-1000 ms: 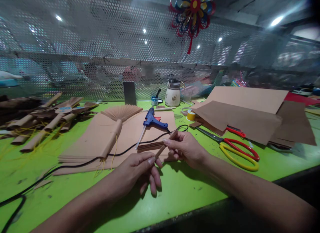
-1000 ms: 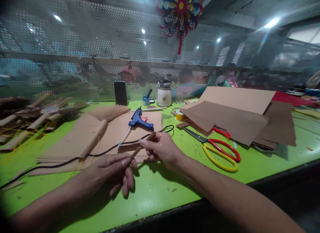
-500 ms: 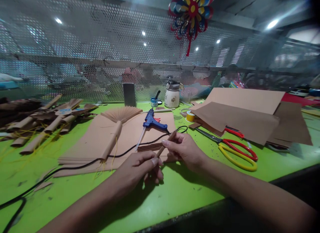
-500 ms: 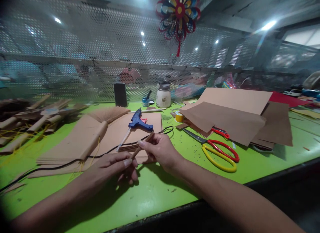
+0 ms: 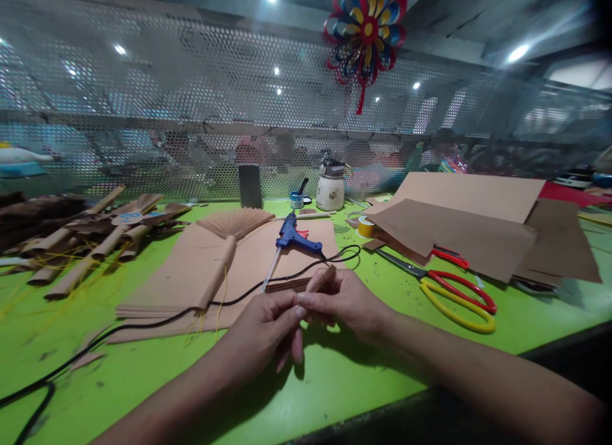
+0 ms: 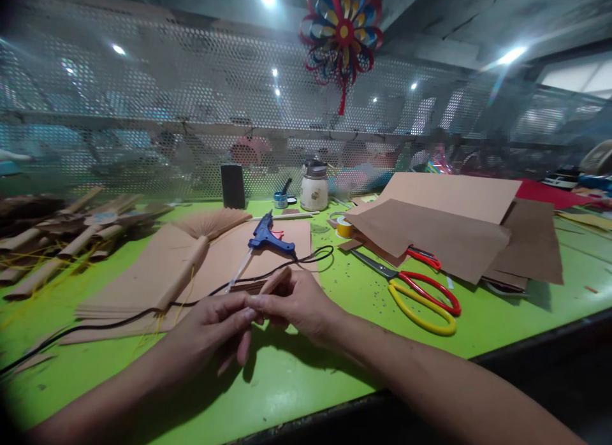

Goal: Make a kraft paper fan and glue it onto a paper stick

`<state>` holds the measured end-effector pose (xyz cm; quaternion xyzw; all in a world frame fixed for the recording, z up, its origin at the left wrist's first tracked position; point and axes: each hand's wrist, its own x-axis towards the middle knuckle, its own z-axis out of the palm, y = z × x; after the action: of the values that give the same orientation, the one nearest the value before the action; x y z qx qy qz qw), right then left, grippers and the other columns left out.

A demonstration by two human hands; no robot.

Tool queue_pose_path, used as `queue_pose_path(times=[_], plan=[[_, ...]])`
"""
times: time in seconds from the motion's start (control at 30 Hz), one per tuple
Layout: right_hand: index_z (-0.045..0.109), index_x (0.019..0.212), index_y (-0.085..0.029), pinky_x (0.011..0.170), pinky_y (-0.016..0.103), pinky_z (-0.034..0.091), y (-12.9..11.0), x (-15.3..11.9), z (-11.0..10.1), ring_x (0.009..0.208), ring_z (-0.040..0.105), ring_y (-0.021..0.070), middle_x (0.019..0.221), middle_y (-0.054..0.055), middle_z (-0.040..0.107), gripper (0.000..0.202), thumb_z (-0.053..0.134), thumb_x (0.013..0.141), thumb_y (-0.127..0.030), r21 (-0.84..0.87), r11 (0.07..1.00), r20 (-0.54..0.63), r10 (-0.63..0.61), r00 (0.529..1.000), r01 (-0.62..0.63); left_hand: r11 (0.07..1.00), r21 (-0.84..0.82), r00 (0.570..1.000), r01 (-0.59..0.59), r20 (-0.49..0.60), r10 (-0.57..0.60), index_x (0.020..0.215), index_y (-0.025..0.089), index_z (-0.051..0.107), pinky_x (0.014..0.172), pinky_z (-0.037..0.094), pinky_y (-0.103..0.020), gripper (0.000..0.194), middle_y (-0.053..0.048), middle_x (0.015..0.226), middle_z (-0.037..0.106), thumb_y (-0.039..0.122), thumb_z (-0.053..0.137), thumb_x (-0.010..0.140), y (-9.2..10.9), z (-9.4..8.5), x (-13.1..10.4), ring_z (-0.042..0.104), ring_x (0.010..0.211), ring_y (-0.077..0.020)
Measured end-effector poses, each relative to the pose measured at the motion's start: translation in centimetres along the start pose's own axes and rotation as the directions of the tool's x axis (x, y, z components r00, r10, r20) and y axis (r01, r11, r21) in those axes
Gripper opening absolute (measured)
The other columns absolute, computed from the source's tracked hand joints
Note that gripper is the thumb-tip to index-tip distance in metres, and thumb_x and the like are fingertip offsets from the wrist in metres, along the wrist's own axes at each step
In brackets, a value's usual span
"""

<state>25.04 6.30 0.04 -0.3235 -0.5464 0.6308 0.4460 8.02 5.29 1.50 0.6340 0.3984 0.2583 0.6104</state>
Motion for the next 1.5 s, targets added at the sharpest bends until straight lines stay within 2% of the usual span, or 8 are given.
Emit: queue_pose_path(times=[0.23,0.53,0.73,0.87,1.0,1.27,1.4,1.5], plan=[[0.057,0.063,-0.013,0.036,0.017,0.03,-0.2,0.2,-0.5,0.037,0.04,0.0043,0.046,-0.005,0.05,0.032,0.073,0.073,-0.039,-0.044,0.998,-0.082,-0.037,0.996,0.034,0.993,0.102,0.998,-0.064,0.009,0.063,0.088,0.014,0.055,0.047,0.038,-0.021,0.029,-0.004,0.061,0.065,0.041,0.044,0.091,-0.5,-0.1,0.1,0.052,0.046,-0.0098],[0.055,0.067,-0.014,0.034,0.013,0.025,-0.8,0.5,-1.5,0.036,0.043,0.0031,0.051,-0.005,0.054,0.031,0.072,0.074,-0.04,0.09,0.996,-0.153,0.041,0.987,-0.027,1.0,0.0,1.0,-0.006,0.015,0.006,0.081,0.013,0.054,0.044,0.033,-0.019,0.025,-0.003,0.053,0.064,0.037,0.049,0.088,-0.3,-0.9,-0.1,0.047,0.038,-0.0076],[0.049,0.06,-0.015,0.033,0.013,0.025,-1.0,0.8,-1.6,0.034,0.039,0.0023,0.046,-0.007,0.05,0.037,0.076,0.068,-0.04,0.042,0.998,-0.255,-0.031,0.966,0.043,1.0,0.007,1.0,0.013,0.028,-0.013,0.084,0.014,0.055,0.046,0.033,-0.02,0.025,-0.003,0.052,0.064,0.038,0.049,0.088,-0.2,-1.1,-0.1,0.049,0.041,-0.0089],[0.052,0.063,-0.015,0.034,0.014,0.028,-0.9,0.7,-1.2,0.036,0.042,0.0035,0.048,-0.006,0.052,0.037,0.076,0.068,-0.043,0.027,1.0,-0.226,-0.006,0.974,0.013,0.993,0.114,0.999,-0.026,-0.018,0.028,0.075,0.015,0.053,0.048,0.034,-0.021,0.027,-0.006,0.058,0.066,0.039,0.051,0.087,-0.2,-1.0,0.2,0.052,0.048,-0.0104],[0.056,0.068,-0.014,0.04,0.016,0.037,-0.9,0.4,-0.7,0.042,0.047,0.0045,0.054,-0.004,0.056,0.034,0.076,0.069,-0.041,0.047,0.999,-0.134,0.019,0.991,-0.012,0.992,0.113,0.996,-0.058,-0.066,0.065,0.075,0.015,0.053,0.048,0.036,-0.023,0.026,-0.003,0.055,0.063,0.039,0.052,0.086,-0.1,-0.9,0.3,0.051,0.045,-0.0108],[0.057,0.067,-0.013,0.032,0.014,0.031,-0.4,0.5,-0.5,0.035,0.049,0.0053,0.049,-0.002,0.06,0.031,0.075,0.07,-0.039,0.03,1.0,-0.114,-0.003,0.994,0.006,0.939,0.298,0.976,-0.171,-0.079,0.203,0.072,0.016,0.054,0.052,0.034,-0.024,0.027,0.001,0.052,0.058,0.037,0.048,0.088,0.0,-0.8,0.0,0.045,0.049,-0.0098],[0.057,0.066,-0.013,0.031,0.014,0.032,-0.3,0.8,-1.1,0.035,0.05,0.0055,0.05,-0.001,0.061,0.036,0.069,0.075,-0.045,0.091,0.996,-0.051,0.023,0.998,-0.019,0.952,0.266,0.981,-0.154,-0.075,0.18,0.072,0.017,0.053,0.051,0.032,-0.024,0.027,0.002,0.048,0.054,0.038,0.048,0.087,-0.1,-0.8,-0.1,0.041,0.046,-0.0094],[0.057,0.067,-0.013,0.032,0.013,0.033,-0.5,1.1,-1.8,0.036,0.049,0.0045,0.051,-0.002,0.06,0.033,0.069,0.077,-0.043,0.146,0.989,-0.067,0.018,0.998,-0.008,0.972,0.211,0.987,-0.101,-0.101,0.125,0.072,0.017,0.052,0.048,0.029,-0.023,0.028,0.003,0.045,0.051,0.041,0.05,0.086,-0.3,-1.0,-0.1,0.038,0.043,-0.0089]])
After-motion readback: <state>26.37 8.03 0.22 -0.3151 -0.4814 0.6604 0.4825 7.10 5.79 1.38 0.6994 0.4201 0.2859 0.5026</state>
